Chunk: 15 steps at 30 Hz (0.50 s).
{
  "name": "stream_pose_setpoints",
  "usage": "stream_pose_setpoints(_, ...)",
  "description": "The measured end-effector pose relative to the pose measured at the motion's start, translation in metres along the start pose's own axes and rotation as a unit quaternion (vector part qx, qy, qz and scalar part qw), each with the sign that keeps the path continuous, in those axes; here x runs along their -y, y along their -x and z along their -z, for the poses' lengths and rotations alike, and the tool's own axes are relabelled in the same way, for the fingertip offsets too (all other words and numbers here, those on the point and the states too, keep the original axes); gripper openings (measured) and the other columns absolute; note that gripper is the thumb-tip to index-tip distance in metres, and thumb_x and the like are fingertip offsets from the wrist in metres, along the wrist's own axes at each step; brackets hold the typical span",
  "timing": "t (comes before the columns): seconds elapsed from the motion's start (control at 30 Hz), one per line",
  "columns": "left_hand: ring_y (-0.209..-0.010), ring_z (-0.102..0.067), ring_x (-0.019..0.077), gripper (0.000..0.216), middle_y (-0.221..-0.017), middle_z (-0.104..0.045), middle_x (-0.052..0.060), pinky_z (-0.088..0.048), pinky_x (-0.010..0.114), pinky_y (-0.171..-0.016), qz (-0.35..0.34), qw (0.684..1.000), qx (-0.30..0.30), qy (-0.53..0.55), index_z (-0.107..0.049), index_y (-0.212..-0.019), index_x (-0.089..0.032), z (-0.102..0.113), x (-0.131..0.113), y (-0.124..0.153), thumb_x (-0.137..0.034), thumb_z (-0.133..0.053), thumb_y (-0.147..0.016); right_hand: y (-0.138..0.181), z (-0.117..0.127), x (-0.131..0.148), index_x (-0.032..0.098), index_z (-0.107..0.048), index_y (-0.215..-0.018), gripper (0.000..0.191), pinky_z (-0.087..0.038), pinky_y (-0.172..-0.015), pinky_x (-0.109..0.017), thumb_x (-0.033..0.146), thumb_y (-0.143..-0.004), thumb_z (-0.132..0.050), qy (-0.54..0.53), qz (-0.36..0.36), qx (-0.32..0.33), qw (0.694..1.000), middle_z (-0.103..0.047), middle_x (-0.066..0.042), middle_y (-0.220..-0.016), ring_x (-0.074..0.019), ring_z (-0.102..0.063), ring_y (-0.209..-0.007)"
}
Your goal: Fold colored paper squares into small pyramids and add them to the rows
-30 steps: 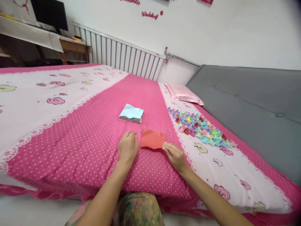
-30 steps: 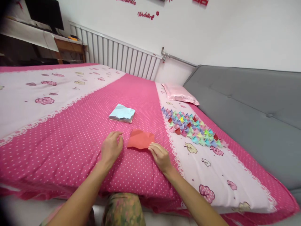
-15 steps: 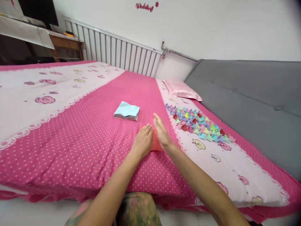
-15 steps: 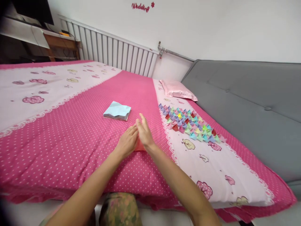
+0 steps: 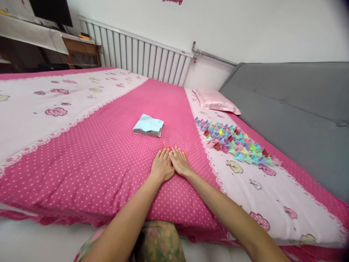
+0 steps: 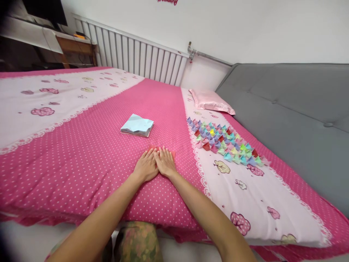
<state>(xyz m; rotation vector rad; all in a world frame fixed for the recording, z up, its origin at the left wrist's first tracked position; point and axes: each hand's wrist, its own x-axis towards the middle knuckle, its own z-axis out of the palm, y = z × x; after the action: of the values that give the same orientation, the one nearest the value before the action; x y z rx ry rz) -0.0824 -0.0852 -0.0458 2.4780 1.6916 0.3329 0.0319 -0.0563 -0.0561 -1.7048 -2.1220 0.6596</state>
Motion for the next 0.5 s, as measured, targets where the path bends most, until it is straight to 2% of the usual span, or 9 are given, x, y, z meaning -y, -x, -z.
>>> stream_pose_setpoints(0.13,-0.135,-0.018,0.0252,0.072,-0.145,-0.027,0.015,-0.007,0.04,-0.11,0.055,0.998,-0.013,-0.012,-0.031,-0.137,-0.006,0.001,0.006,0.002,-0.053,-0.027,-0.083,-0.001,0.004,-0.017,0.017,-0.019,-0.142,0.067,-0.001,-0.11,-0.046,0.057,-0.088,-0.018,0.068,-0.013,-0.013,0.998,-0.01,-0.008,-0.15,-0.0256,-0.004,-0.137)
stream_pose_setpoints(0.23,-0.135,-0.018,0.0268,0.078,-0.144,-0.027,0.017,-0.007,0.041,-0.11,0.096,0.995,-0.026,-0.029,-0.028,-0.137,-0.003,0.002,0.012,0.008,-0.058,-0.026,-0.082,-0.004,0.003,-0.025,0.018,-0.019,-0.142,0.069,-0.002,-0.109,-0.048,0.059,-0.086,-0.024,0.085,-0.018,-0.028,0.996,-0.011,-0.008,-0.15,-0.0278,-0.004,-0.137)
stream_pose_setpoints(0.4,-0.134,-0.022,0.0286,0.066,-0.142,-0.032,0.017,-0.009,0.044,-0.109,0.148,0.984,-0.07,-0.064,-0.032,-0.136,-0.006,0.007,0.016,0.024,-0.049,-0.024,-0.086,-0.016,0.007,-0.035,0.013,-0.025,-0.14,0.071,-0.007,-0.109,-0.048,0.055,-0.084,-0.035,0.046,-0.035,-0.09,0.994,-0.015,-0.013,-0.149,-0.0293,-0.007,-0.137)
stream_pose_setpoints(0.5,-0.13,-0.029,0.0286,0.056,-0.137,-0.04,0.018,-0.016,0.043,-0.107,0.157,0.98,-0.102,-0.066,-0.038,-0.132,-0.005,0.013,0.013,0.033,-0.036,-0.027,-0.087,-0.025,0.019,-0.044,0.013,-0.044,-0.13,0.058,-0.014,-0.108,-0.048,0.042,-0.08,-0.049,-0.053,0.001,-0.132,0.99,-0.033,-0.015,-0.142,-0.0289,-0.023,-0.133)
